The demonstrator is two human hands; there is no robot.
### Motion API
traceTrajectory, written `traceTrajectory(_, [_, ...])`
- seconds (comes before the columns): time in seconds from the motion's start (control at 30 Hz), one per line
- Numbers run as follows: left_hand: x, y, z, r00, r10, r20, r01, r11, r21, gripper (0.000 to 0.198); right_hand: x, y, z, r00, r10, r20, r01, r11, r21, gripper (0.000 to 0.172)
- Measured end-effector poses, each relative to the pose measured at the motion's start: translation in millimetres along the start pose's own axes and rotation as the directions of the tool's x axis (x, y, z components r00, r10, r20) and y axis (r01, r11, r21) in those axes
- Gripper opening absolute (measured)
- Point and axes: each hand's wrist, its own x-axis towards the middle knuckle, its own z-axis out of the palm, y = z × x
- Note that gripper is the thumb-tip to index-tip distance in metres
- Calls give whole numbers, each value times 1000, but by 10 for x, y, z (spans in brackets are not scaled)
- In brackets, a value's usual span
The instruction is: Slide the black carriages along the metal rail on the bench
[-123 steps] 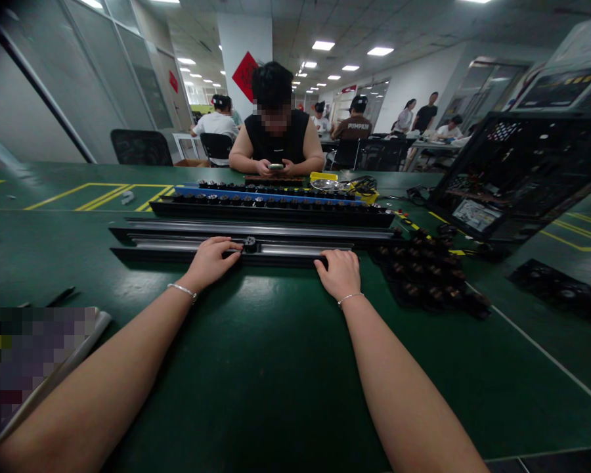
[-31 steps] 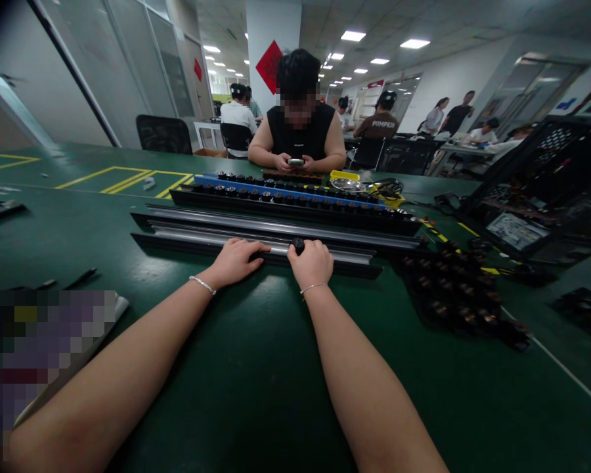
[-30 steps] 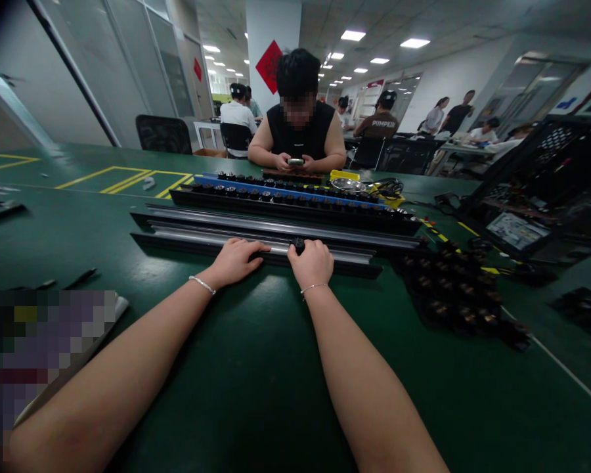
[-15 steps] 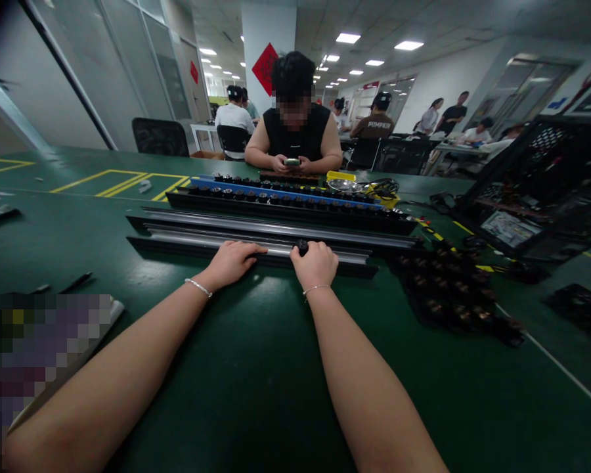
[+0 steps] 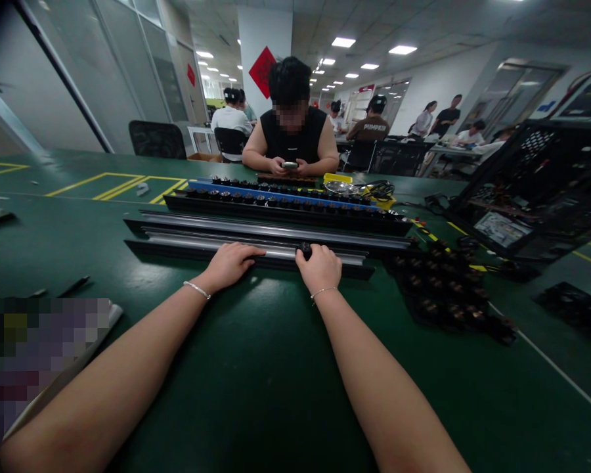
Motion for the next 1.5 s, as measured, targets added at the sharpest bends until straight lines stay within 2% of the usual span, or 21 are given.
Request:
traceTrajectory(0.13, [7, 1, -5, 1000, 3, 12, -3, 1000, 1, 35, -2, 52, -12, 999, -31, 7, 31, 999, -18, 38])
traceTrajectory(0.4, [-6, 11, -33, 1000, -4, 28, 4, 1000, 0, 35, 13, 102, 20, 998, -24, -58, 24, 1000, -6, 35])
traceTrajectory(0.83, [-16, 9, -53, 999, 0, 34, 0, 1000, -2, 35, 41, 236, -54, 997, 64, -48, -64, 998, -6, 37])
traceTrajectory(1.5, [-11, -6, -48, 999, 10, 39, -10, 1000, 2, 35, 77, 372, -37, 991, 103, -85, -104, 994, -13, 36])
